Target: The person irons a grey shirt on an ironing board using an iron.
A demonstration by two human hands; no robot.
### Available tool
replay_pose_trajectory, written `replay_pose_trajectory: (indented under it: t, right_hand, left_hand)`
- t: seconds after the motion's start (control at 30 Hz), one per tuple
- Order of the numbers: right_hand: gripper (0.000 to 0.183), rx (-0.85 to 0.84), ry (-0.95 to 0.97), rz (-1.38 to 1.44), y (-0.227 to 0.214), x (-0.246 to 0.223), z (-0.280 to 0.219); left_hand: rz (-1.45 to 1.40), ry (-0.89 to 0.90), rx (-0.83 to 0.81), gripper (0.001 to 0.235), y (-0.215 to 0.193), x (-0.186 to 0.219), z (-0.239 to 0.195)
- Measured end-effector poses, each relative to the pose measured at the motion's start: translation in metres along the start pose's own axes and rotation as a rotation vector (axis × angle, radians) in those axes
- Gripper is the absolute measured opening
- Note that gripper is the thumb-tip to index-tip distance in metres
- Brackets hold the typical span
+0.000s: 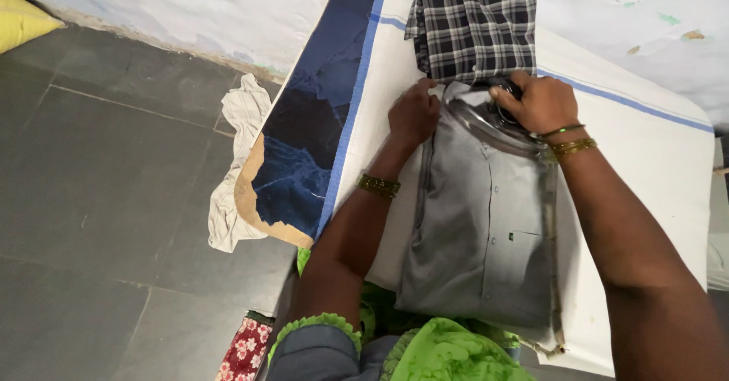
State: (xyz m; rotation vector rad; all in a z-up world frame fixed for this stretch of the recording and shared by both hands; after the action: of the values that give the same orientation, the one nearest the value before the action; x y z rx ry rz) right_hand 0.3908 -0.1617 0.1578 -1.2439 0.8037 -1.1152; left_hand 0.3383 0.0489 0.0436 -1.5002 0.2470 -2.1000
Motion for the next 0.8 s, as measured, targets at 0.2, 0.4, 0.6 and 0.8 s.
replay_pose_trajectory:
  t: [0.2,0.4,0.6,0.8]
  right_hand:
    - [0.055,0.010,0.046,0.011,0.000,-0.001,-0.002]
    - [0.054,0.008,-0.128,-0.044,0.001,-0.001,-0.004]
    - [0.062,0.076,0.108,0.047,0.003,-0.010,0.009]
    - [0.055,0.046,-0.077,0.029,-0.004,-0.005,-0.003]
  left_hand:
    - [0.001,-0.004,-0.027,0.036,-0.002,0.003,-0.001]
    - [0.002,0.013,0.017,0.037,0.001,-0.001,-0.002]
    - [0.017,0.005,-0.034,0.037,0.005,-0.002,-0.002]
    - [0.059,0.055,-0.006,0.036,0.004,0.001,-0.002]
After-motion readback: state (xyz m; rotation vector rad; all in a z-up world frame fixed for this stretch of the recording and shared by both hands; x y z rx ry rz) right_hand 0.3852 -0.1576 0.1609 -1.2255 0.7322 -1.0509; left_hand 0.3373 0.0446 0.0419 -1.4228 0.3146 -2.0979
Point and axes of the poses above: each hand's wrist, its own z-axis towards the middle knuckle, its own y-axis out of the palm, x = y × z, the point moved 6 cm from there along z, towards the middle knuckle, and after that the axes turned 13 degrees about y, right-handed, at the moved point
